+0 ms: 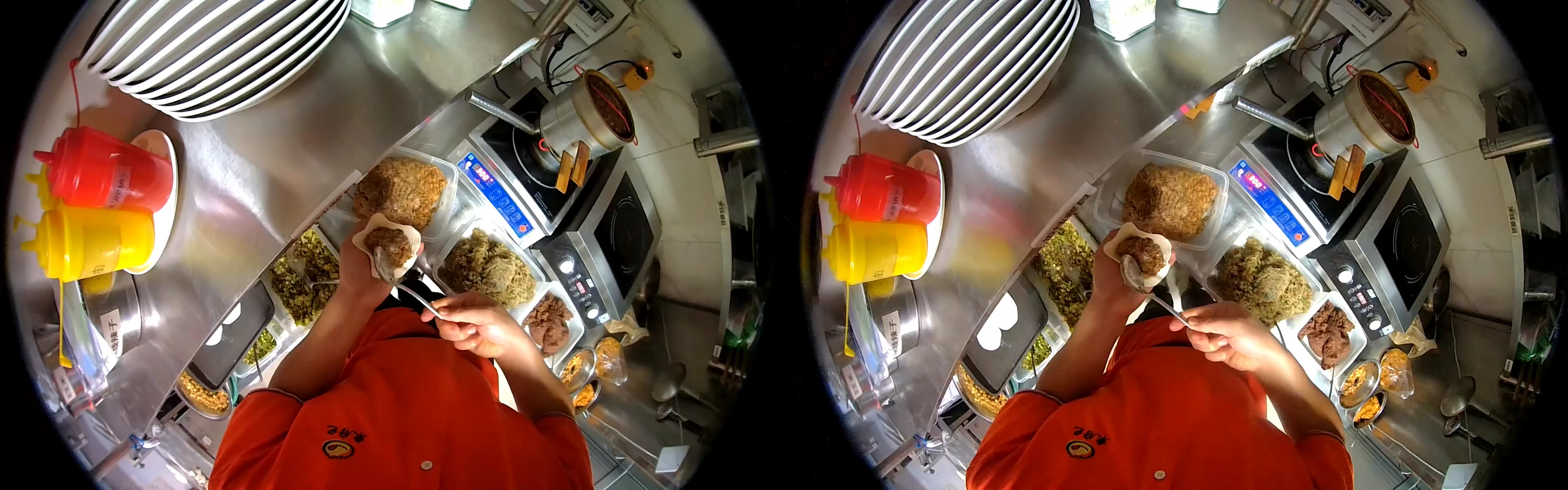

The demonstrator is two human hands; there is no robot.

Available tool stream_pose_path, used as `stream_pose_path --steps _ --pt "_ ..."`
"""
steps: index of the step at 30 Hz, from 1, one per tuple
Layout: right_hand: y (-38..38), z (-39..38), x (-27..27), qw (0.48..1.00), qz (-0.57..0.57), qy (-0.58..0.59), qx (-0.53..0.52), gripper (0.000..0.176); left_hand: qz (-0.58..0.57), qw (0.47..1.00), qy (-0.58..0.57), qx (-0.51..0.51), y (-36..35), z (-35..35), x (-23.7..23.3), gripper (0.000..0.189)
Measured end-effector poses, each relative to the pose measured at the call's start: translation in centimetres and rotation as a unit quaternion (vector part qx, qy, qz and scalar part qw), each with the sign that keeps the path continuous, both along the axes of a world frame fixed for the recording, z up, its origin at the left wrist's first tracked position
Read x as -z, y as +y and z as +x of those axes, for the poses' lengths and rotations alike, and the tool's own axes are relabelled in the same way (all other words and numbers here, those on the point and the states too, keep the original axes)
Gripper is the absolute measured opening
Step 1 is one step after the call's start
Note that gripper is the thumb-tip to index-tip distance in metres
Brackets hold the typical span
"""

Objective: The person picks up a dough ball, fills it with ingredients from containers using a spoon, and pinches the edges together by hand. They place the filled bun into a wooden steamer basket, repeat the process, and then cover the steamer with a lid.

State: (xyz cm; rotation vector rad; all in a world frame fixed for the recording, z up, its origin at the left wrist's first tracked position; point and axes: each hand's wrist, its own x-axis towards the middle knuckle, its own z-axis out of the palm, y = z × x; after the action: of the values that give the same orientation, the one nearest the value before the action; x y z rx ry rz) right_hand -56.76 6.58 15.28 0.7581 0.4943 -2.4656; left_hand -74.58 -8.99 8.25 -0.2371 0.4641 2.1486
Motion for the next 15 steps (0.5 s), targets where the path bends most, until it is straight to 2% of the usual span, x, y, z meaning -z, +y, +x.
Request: stream_pose_path --steps 1,2,3,4,5,6,7,8,10,11,12,13,15 --pt "0.0 -0.1 -0.4 1.000 0.000 -0.001 0.000 0.025 0.007 1.000 0.011 -0.012 0.0 0.0 -0.2 0.033" --pt "-0.1 -0.3 -0.7 0.994 0.100 0.028 0.021 0.025 0.008 1.000 0.010 -0.011 0.2 0.2 -0.5 0.033" --pt "-0.2 -0.5 -1.0 0.977 0.200 0.056 0.044 0.026 -0.082 0.996 0.030 -0.028 0.6 0.6 -0.9 0.033" --pt "-0.3 -1.2 -1.4 0.976 0.213 0.014 0.044 0.026 -0.170 0.983 0.051 -0.043 0.9 0.8 -1.3 0.033" --pt "-0.4 -1.5 -1.3 0.976 0.214 0.014 0.048 0.026 -0.169 0.983 0.052 -0.040 1.0 1.0 -1.0 0.033" --pt "-0.4 -1.7 -1.0 0.976 0.214 0.013 0.029 0.025 -0.228 0.949 0.215 -0.040 0.9 1.2 -0.5 0.034" --pt "-0.4 -1.8 -0.9 0.977 0.214 0.013 0.010 0.024 -0.279 0.884 0.373 -0.040 0.9 1.3 -0.3 0.035" --pt "-0.3 -1.8 -0.8 0.979 0.201 0.025 0.025 0.025 -0.277 0.884 0.375 -0.039 0.8 1.2 -0.3 0.035" --pt "-0.5 -1.5 -0.2 0.985 0.172 -0.002 0.035 0.025 -0.254 0.923 0.288 -0.010 0.3 0.9 -0.3 0.031" --pt "-0.6 -1.3 0.0 0.988 0.143 -0.028 0.043 0.026 -0.255 0.923 0.289 -0.009 0.0 0.5 -0.2 0.031" --pt "-0.6 -1.2 0.0 0.989 0.142 -0.028 0.044 0.026 -0.154 0.985 0.078 0.001 -0.4 0.0 0.1 0.036" --pt "-0.6 -1.1 -0.1 0.995 0.097 -0.026 0.024 0.026 -0.045 0.989 -0.140 0.009 -0.7 -0.2 0.5 0.044" --pt "-0.3 -0.8 -0.3 0.998 0.053 -0.023 0.004 0.026 -0.012 0.990 -0.142 0.016 -0.7 -0.2 1.0 0.048"
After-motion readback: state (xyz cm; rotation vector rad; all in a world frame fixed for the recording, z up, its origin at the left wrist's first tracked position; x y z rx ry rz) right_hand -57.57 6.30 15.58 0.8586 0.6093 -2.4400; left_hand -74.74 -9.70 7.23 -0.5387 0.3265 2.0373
